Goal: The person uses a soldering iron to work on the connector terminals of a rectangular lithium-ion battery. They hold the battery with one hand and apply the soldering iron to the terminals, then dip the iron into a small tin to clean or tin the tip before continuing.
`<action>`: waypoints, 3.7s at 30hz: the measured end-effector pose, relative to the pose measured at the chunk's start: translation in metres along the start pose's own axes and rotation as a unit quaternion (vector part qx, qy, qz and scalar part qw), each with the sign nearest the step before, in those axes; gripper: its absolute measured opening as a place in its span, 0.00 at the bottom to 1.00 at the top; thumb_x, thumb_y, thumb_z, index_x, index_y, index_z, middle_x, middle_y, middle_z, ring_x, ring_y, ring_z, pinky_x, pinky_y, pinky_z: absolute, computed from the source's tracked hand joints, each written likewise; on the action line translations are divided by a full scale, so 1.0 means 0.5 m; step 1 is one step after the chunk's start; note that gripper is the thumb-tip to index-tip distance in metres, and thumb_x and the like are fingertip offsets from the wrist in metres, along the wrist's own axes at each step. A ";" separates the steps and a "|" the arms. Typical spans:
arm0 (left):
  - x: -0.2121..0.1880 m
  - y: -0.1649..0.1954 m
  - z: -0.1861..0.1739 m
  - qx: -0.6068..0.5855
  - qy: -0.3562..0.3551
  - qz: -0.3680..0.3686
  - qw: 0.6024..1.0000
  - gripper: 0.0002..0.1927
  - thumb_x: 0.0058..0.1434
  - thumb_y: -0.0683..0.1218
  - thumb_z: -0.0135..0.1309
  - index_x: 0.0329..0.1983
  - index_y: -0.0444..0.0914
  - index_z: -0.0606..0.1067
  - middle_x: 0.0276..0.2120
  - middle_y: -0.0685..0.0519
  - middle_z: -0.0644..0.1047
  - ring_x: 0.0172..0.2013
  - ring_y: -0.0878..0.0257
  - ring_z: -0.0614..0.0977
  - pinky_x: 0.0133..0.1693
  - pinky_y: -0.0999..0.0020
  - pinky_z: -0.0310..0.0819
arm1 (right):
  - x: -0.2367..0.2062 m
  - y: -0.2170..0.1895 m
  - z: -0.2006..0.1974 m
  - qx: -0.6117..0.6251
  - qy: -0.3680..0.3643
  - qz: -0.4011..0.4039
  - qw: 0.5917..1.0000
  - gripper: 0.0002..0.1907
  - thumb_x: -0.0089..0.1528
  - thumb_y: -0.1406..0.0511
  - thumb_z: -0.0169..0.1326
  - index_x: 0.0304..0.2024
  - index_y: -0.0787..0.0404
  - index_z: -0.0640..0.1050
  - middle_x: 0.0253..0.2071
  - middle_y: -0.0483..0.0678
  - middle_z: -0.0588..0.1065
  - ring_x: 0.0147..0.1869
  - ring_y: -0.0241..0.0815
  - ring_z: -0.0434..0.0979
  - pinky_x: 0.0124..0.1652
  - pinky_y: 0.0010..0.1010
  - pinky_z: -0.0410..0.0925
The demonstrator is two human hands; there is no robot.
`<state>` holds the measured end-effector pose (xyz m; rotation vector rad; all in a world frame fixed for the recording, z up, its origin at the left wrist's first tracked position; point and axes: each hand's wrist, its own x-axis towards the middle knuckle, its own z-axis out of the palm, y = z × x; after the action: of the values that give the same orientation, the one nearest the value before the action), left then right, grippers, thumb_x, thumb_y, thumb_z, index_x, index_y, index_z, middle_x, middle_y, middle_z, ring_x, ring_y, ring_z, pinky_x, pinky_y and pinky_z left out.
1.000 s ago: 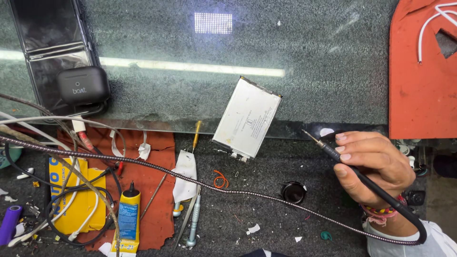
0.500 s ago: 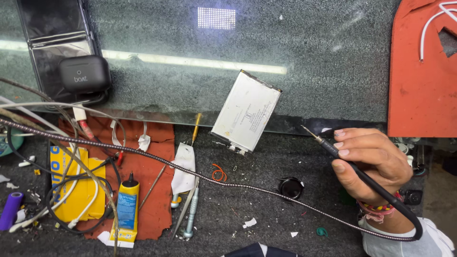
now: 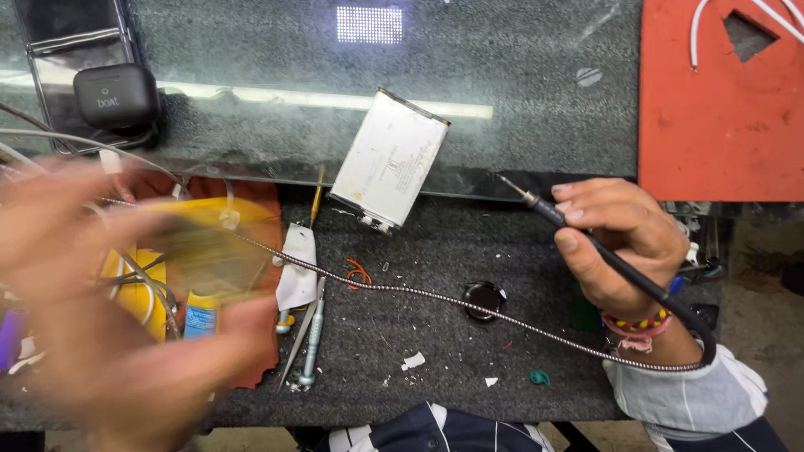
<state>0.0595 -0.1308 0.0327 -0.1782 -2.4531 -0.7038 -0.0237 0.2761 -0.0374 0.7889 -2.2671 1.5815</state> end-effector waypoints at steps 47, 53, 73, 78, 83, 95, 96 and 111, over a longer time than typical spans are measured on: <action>0.081 0.199 0.280 -0.035 -0.156 0.013 0.987 0.29 0.58 0.60 0.65 0.55 0.38 0.80 0.66 0.38 0.67 0.73 0.36 0.52 0.70 0.32 0.40 | 0.042 -0.037 0.011 -0.108 -0.041 0.008 0.993 0.10 0.61 0.71 0.69 0.42 0.63 0.81 0.42 0.49 0.81 0.56 0.47 0.82 0.58 0.33 0.73; 0.079 0.197 0.283 -0.031 -0.153 0.014 0.988 0.29 0.59 0.61 0.64 0.56 0.38 0.80 0.66 0.38 0.67 0.73 0.36 0.52 0.70 0.33 0.40 | 0.039 -0.034 0.014 -0.111 -0.028 0.007 0.993 0.09 0.63 0.71 0.68 0.43 0.64 0.81 0.42 0.49 0.81 0.56 0.47 0.82 0.58 0.33 0.74; 0.079 0.197 0.283 -0.040 -0.149 0.009 0.988 0.29 0.59 0.60 0.65 0.57 0.39 0.80 0.66 0.39 0.67 0.73 0.38 0.54 0.71 0.34 0.42 | 0.041 -0.032 0.015 -0.117 -0.040 -0.002 0.992 0.09 0.62 0.71 0.69 0.42 0.64 0.81 0.43 0.50 0.81 0.56 0.48 0.82 0.58 0.35 0.74; 0.076 0.197 0.282 -0.040 -0.154 0.006 0.987 0.29 0.59 0.61 0.65 0.57 0.39 0.80 0.66 0.39 0.67 0.73 0.39 0.55 0.71 0.35 0.43 | 0.044 -0.034 0.015 -0.113 -0.043 -0.004 0.993 0.09 0.62 0.71 0.69 0.42 0.64 0.81 0.43 0.50 0.81 0.56 0.48 0.82 0.58 0.34 0.73; 0.089 0.196 0.276 -0.041 -0.151 0.016 0.988 0.32 0.57 0.63 0.65 0.57 0.38 0.79 0.65 0.38 0.68 0.72 0.38 0.57 0.70 0.36 0.45 | 0.043 -0.036 0.016 -0.121 -0.029 0.009 0.992 0.08 0.59 0.72 0.67 0.39 0.65 0.80 0.43 0.51 0.80 0.57 0.51 0.82 0.56 0.37 0.73; 0.126 0.072 0.178 -0.105 -0.130 -0.106 0.980 0.16 0.65 0.51 0.66 0.46 0.34 0.80 0.43 0.45 0.81 0.37 0.57 0.83 0.39 0.64 0.77 | 0.038 -0.029 0.011 -0.017 -0.015 -0.032 0.999 0.09 0.61 0.70 0.65 0.41 0.63 0.77 0.43 0.53 0.79 0.55 0.51 0.81 0.59 0.40 0.74; 0.126 0.070 0.170 -0.107 -0.136 -0.145 0.974 0.16 0.65 0.52 0.65 0.43 0.34 0.80 0.37 0.47 0.81 0.33 0.59 0.82 0.36 0.66 0.76 | 0.037 -0.029 0.011 -0.016 -0.026 -0.034 0.999 0.09 0.61 0.70 0.65 0.42 0.63 0.78 0.43 0.53 0.79 0.56 0.51 0.81 0.59 0.39 0.74; 0.106 0.096 0.209 -0.195 -0.171 -0.255 0.931 0.32 0.56 0.46 0.71 0.59 0.34 0.68 0.30 0.52 0.74 0.25 0.68 0.78 0.28 0.73 0.74 | 0.040 -0.047 0.013 -0.048 -0.037 -0.062 0.996 0.10 0.58 0.71 0.65 0.39 0.64 0.77 0.41 0.54 0.78 0.53 0.53 0.82 0.57 0.45 0.75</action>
<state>-0.0228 -0.0368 0.0112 0.2184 -2.6833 -1.4986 -0.0259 0.2583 -0.0112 0.9559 -2.2774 1.4003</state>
